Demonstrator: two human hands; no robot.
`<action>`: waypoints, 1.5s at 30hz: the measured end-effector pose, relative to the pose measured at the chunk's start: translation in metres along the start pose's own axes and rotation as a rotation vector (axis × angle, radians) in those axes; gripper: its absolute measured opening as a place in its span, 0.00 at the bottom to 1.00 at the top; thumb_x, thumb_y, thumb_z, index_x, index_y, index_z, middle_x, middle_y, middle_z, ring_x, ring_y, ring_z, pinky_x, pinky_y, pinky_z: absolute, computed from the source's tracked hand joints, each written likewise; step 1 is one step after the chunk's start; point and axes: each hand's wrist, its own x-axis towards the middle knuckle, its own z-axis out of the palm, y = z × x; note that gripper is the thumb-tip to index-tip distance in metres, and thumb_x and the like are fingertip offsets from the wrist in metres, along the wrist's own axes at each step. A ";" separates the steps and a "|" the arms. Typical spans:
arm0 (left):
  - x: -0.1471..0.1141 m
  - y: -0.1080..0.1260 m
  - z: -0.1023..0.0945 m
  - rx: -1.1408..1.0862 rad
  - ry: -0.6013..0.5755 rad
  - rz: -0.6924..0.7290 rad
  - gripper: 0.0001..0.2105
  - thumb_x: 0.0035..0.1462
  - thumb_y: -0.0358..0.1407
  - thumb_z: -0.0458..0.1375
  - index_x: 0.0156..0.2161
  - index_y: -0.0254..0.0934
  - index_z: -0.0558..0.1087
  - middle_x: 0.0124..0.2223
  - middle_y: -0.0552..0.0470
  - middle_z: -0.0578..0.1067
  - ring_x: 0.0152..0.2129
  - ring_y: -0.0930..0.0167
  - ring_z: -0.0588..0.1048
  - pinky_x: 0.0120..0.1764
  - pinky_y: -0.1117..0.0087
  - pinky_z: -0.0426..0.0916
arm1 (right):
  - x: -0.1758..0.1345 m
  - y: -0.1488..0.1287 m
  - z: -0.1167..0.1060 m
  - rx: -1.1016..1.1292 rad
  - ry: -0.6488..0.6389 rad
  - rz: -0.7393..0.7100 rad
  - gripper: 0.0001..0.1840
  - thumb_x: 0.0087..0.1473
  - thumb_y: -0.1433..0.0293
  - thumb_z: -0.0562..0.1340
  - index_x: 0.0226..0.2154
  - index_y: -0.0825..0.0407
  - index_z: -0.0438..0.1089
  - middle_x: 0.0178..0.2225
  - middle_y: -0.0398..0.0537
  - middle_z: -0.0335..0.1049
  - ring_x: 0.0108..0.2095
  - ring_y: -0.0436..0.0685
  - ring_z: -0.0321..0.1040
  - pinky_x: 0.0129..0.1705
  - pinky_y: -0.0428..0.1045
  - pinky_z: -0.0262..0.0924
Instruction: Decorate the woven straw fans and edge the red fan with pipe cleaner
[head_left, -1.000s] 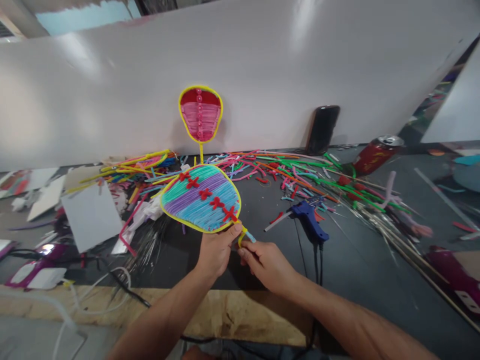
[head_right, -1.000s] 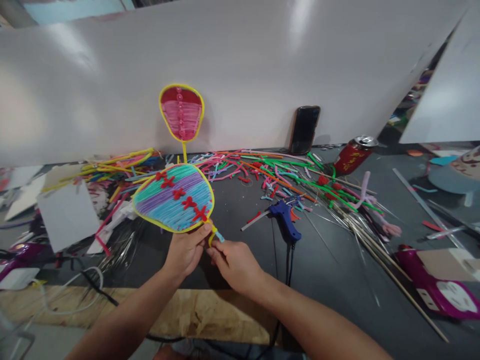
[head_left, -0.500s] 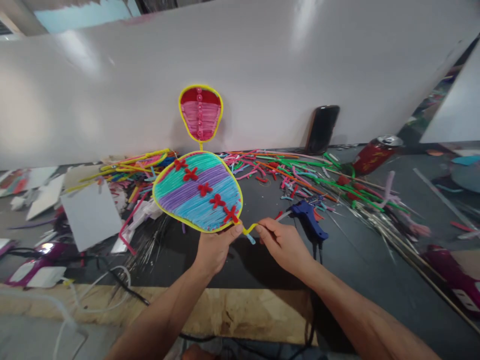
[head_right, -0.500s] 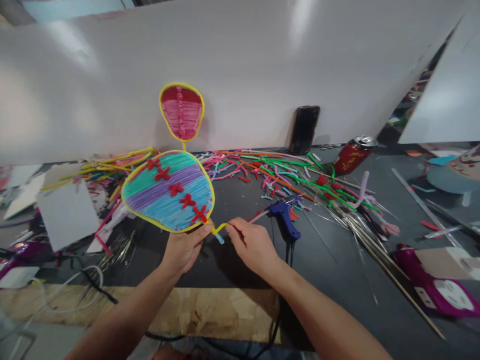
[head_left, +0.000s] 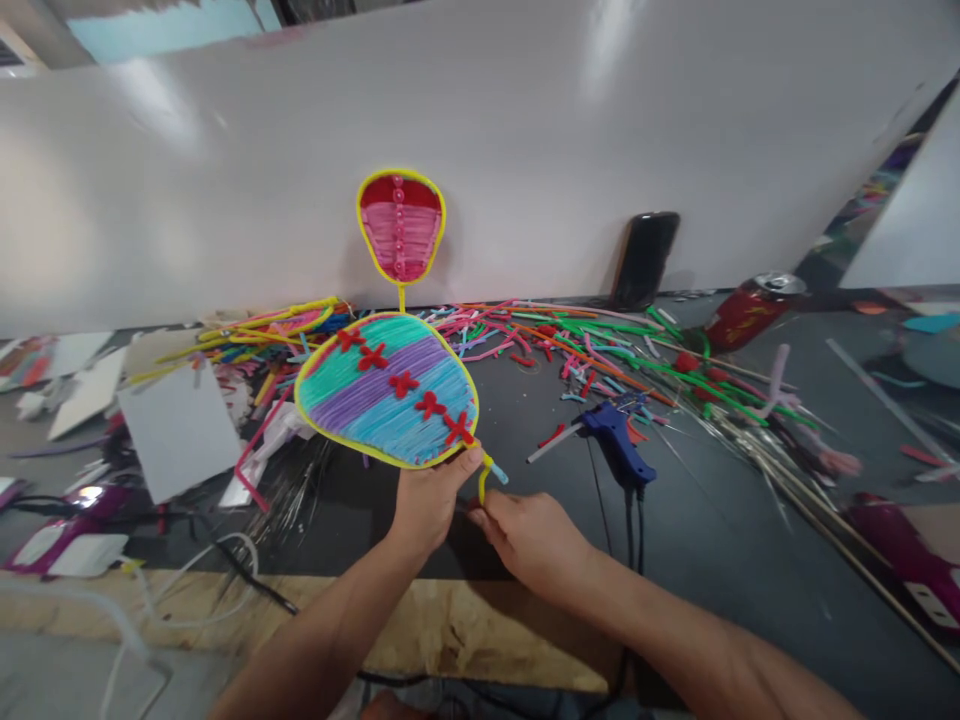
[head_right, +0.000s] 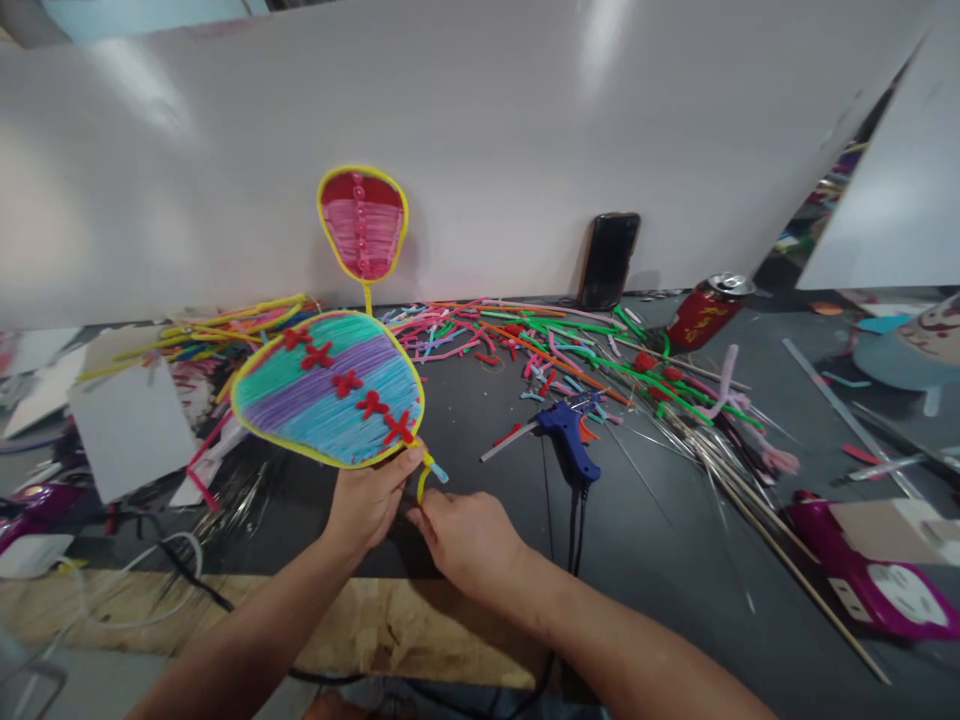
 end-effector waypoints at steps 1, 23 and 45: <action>0.001 -0.001 -0.002 0.035 0.012 0.022 0.11 0.38 0.30 0.69 0.31 0.36 0.76 0.31 0.54 0.77 0.30 0.73 0.74 0.40 0.71 0.70 | -0.002 0.001 -0.001 -0.011 0.038 -0.025 0.15 0.62 0.66 0.49 0.31 0.54 0.67 0.24 0.48 0.73 0.24 0.51 0.71 0.23 0.45 0.46; -0.002 0.012 0.006 -0.087 -0.050 -0.074 0.12 0.35 0.31 0.70 0.29 0.35 0.74 0.27 0.55 0.75 0.26 0.74 0.73 0.33 0.73 0.70 | 0.007 0.010 -0.002 0.023 0.012 0.069 0.12 0.61 0.69 0.51 0.33 0.53 0.67 0.27 0.49 0.75 0.26 0.51 0.71 0.25 0.44 0.49; -0.005 0.015 0.009 -0.097 -0.032 -0.085 0.13 0.34 0.31 0.70 0.29 0.36 0.74 0.28 0.55 0.76 0.26 0.74 0.73 0.35 0.72 0.70 | 0.007 0.019 -0.011 -0.012 0.052 0.147 0.15 0.63 0.66 0.47 0.33 0.52 0.67 0.27 0.48 0.75 0.26 0.52 0.71 0.25 0.46 0.46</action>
